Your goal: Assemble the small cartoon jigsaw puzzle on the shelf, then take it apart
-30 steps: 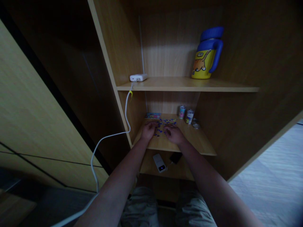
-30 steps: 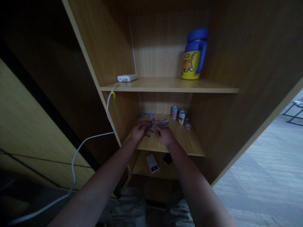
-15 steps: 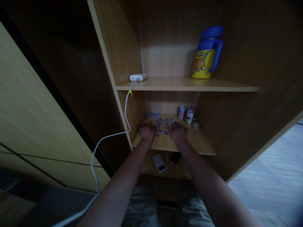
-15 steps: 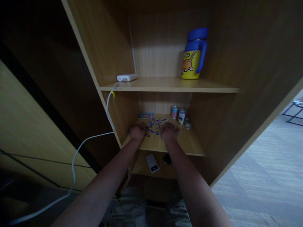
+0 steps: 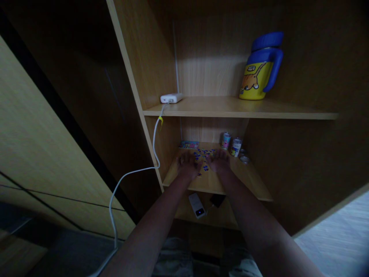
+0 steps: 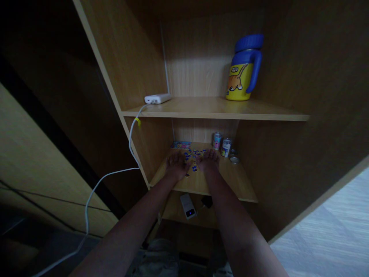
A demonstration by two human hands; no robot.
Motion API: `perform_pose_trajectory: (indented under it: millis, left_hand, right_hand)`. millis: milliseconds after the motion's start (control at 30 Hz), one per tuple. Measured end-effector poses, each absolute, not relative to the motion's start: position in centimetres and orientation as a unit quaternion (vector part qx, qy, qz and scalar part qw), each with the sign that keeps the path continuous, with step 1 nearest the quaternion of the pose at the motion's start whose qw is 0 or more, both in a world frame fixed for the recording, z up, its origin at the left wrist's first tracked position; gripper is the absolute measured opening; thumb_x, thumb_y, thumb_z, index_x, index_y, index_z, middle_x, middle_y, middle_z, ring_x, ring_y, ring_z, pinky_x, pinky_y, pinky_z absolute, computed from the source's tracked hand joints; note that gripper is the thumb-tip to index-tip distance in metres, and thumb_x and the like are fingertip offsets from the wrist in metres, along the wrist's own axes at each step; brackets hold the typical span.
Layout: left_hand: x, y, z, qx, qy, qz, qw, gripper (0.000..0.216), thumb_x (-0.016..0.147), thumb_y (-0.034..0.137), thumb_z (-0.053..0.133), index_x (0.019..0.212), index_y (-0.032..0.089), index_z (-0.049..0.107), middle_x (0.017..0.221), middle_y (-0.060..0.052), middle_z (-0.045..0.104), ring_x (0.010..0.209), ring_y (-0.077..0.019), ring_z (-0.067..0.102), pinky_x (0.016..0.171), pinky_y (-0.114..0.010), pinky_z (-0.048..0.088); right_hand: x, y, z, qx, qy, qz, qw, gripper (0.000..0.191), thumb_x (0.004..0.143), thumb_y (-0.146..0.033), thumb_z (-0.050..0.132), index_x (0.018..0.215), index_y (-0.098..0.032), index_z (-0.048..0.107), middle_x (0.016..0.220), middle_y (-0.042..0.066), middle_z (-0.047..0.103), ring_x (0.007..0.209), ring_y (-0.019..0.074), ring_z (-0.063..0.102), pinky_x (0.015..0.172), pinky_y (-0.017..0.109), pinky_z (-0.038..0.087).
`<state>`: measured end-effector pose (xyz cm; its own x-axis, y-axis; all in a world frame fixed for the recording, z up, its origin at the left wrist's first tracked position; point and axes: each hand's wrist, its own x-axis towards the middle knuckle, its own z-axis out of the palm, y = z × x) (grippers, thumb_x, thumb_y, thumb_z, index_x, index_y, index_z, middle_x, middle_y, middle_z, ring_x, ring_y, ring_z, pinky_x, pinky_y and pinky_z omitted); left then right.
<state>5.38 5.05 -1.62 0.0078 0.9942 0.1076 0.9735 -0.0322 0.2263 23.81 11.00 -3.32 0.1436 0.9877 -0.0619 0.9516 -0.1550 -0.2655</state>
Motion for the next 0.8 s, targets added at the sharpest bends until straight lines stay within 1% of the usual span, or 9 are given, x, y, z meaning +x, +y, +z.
perform_pose_trajectory:
  millis: [67,133,233,367,500,567,667,733,800]
  left_hand:
    - [5.5,5.4,-1.7,0.684,0.719,0.111,0.046,0.103,0.100,0.084,0.017,0.173,0.015,0.035,0.184,-0.020,0.017,0.169,-0.0505,0.011,0.134,-0.071,0.007]
    - [5.6,5.7,-1.7,0.675,0.729,0.101,0.051,0.108,0.098,0.087,0.015,0.173,0.012,0.034,0.183,-0.023,0.019,0.168,-0.0529,0.013,0.134,-0.070,0.009]
    - [5.6,6.0,-1.8,0.691,0.715,0.083,0.059,0.109,0.097,0.088,0.016,0.173,0.013,0.035,0.183,-0.023,0.020,0.168,-0.0507,0.015,0.135,-0.067,0.011]
    - [5.8,6.2,-2.1,0.724,0.684,0.069,0.067,0.106,0.098,0.087,0.016,0.175,0.016,0.031,0.184,-0.018,0.014,0.171,-0.0451,0.007,0.136,-0.066,0.009]
    - [8.2,6.6,-2.4,0.752,0.652,0.064,0.076,0.106,0.098,0.088,0.020,0.176,0.017,0.028,0.185,-0.016,0.011,0.172,-0.0420,0.007,0.137,-0.065,0.004]
    - [10.0,7.1,-2.6,0.760,0.641,0.069,0.079,0.108,0.097,0.087,0.025,0.177,0.014,0.023,0.185,-0.018,0.010,0.172,-0.0404,0.005,0.137,-0.065,0.004]
    - [12.0,8.0,-2.8,0.759,0.641,0.088,0.077,0.100,0.102,0.079,0.030,0.177,0.013,0.021,0.184,-0.019,0.013,0.172,-0.0399,0.004,0.136,-0.067,0.006]
    - [12.4,8.6,-2.8,0.751,0.647,0.104,0.075,0.084,0.108,0.066,0.026,0.176,0.017,0.027,0.184,-0.017,0.018,0.172,-0.0394,0.011,0.136,-0.069,0.011]
    - [12.2,9.2,-2.7,0.748,0.649,0.121,0.070,0.070,0.112,0.055,0.025,0.173,0.022,0.034,0.184,-0.013,0.023,0.171,-0.0361,0.018,0.135,-0.066,0.018]
  right_hand:
    - [23.7,12.4,-3.4,-0.745,-0.653,0.108,0.086,0.099,0.108,-0.074,0.014,0.177,-0.004,0.008,0.185,0.021,0.004,0.172,0.0350,0.004,0.137,0.055,0.006]
    - [23.6,13.7,-3.5,-0.725,-0.673,0.107,0.093,0.097,0.109,-0.073,0.014,0.177,-0.004,0.012,0.185,0.022,0.008,0.172,0.0349,0.007,0.137,0.056,0.007]
    - [23.6,15.3,-3.6,-0.682,-0.715,0.112,0.105,0.091,0.111,-0.070,0.015,0.177,-0.009,0.020,0.184,0.020,0.015,0.172,0.0329,0.013,0.136,0.056,0.009]
    - [23.7,16.8,-3.9,-0.617,-0.769,0.118,0.117,0.081,0.113,-0.068,0.015,0.177,-0.019,0.027,0.184,0.013,0.022,0.171,0.0261,0.019,0.137,0.054,0.012]
    - [24.2,17.3,-4.3,-0.548,-0.811,0.152,0.135,0.077,0.113,-0.067,0.012,0.175,-0.027,0.032,0.182,0.007,0.029,0.170,0.0229,0.023,0.138,0.052,0.010]
    - [24.6,17.4,-4.4,-0.523,-0.815,0.184,0.169,0.077,0.112,-0.067,0.011,0.173,-0.028,0.037,0.181,0.006,0.034,0.169,0.0219,0.027,0.138,0.047,0.012]
    - [25.3,17.3,-4.0,-0.522,-0.783,0.217,0.261,0.081,0.112,-0.066,0.004,0.171,-0.027,0.042,0.177,0.004,0.042,0.165,0.0181,0.036,0.136,0.037,0.022]
    - [25.7,16.7,-3.6,-0.540,-0.751,0.220,0.311,0.084,0.112,-0.061,-0.005,0.172,-0.025,0.040,0.176,0.004,0.044,0.163,0.0150,0.038,0.134,0.033,0.027]
    - [26.0,15.4,-3.3,-0.568,-0.727,0.211,0.323,0.084,0.111,-0.054,-0.011,0.174,-0.023,0.035,0.178,0.004,0.040,0.164,0.0129,0.036,0.134,0.032,0.028]
